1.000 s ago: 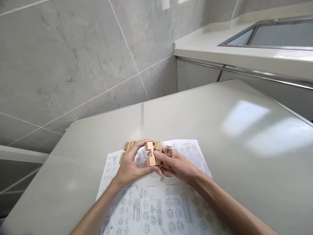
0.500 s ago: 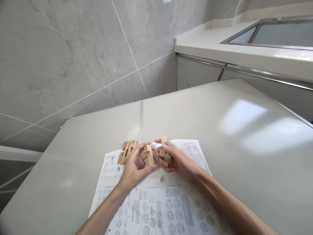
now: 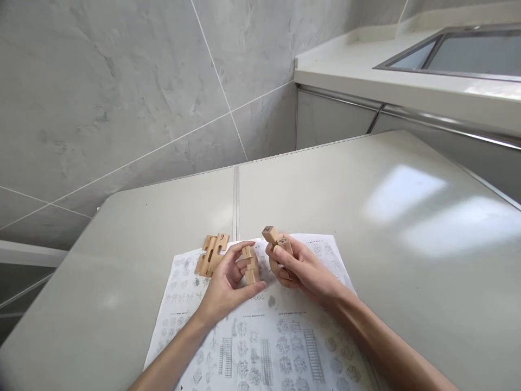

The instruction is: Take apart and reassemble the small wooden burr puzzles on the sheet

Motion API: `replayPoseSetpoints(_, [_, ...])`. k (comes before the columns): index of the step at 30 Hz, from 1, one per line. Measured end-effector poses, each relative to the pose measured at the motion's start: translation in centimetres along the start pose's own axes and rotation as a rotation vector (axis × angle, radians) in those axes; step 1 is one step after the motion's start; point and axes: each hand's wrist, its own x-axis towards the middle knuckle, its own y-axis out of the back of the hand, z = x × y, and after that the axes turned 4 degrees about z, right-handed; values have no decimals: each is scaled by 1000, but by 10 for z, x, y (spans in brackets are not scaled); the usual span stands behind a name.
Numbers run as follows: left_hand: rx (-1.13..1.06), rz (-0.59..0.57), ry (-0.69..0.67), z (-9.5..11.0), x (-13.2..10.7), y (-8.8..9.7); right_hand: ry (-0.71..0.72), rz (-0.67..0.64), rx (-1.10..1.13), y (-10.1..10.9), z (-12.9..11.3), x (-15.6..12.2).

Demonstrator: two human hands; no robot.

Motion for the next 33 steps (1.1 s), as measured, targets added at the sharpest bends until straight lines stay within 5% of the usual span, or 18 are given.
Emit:
replayPoseSetpoints(5, [50,5,13,2,-2,-1,-22,8,-143,2,3,-1])
replayPoseSetpoints(14, [55,-7,1,0,-1,-2,-81,32,133,-2,0,-1])
replayPoseSetpoints(19, [36,-19,-5,1,-1,-3,-58,2,-32,0,3,-3])
replayPoseSetpoints(33, [328,5,-150,-1,-3,-11,121,263,-361,-24,19,-3])
